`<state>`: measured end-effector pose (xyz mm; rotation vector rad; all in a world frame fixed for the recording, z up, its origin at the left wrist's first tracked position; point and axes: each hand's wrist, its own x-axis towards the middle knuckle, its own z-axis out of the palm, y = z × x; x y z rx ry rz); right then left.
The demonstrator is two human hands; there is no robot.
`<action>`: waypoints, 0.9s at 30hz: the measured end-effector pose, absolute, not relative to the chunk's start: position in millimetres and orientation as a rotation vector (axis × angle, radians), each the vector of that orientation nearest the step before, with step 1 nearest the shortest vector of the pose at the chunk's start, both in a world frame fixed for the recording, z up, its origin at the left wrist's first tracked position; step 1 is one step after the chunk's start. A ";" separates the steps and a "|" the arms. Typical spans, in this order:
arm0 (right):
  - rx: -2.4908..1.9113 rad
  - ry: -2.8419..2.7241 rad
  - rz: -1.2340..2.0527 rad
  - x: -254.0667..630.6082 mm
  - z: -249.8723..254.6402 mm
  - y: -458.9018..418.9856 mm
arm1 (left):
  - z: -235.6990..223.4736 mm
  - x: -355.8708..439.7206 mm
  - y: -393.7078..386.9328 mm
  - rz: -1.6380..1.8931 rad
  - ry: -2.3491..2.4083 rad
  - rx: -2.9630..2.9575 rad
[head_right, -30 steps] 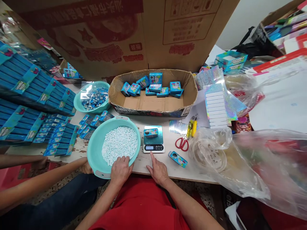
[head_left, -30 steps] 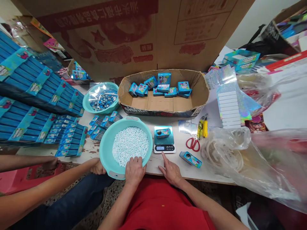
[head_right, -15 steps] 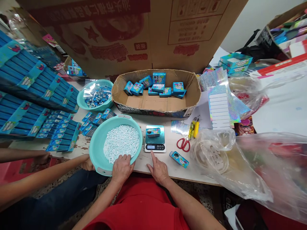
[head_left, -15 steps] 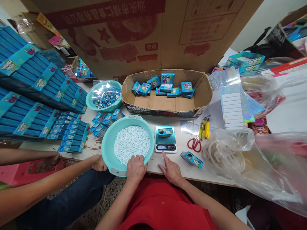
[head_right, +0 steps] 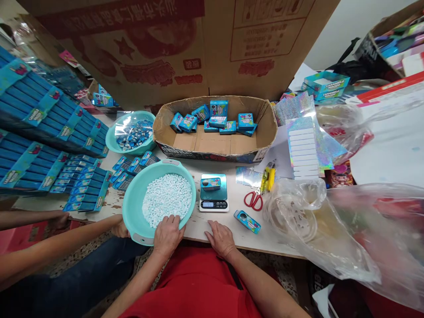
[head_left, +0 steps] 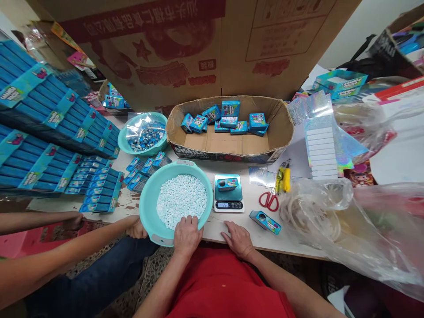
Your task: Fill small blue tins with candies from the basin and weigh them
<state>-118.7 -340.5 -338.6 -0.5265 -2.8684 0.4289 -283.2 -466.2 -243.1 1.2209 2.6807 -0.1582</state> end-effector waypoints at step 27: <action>-0.481 -2.888 0.422 -120.8 -331.1 -340.1 | -242.8 -281.6 -467.1 -0.141 2.771 1.293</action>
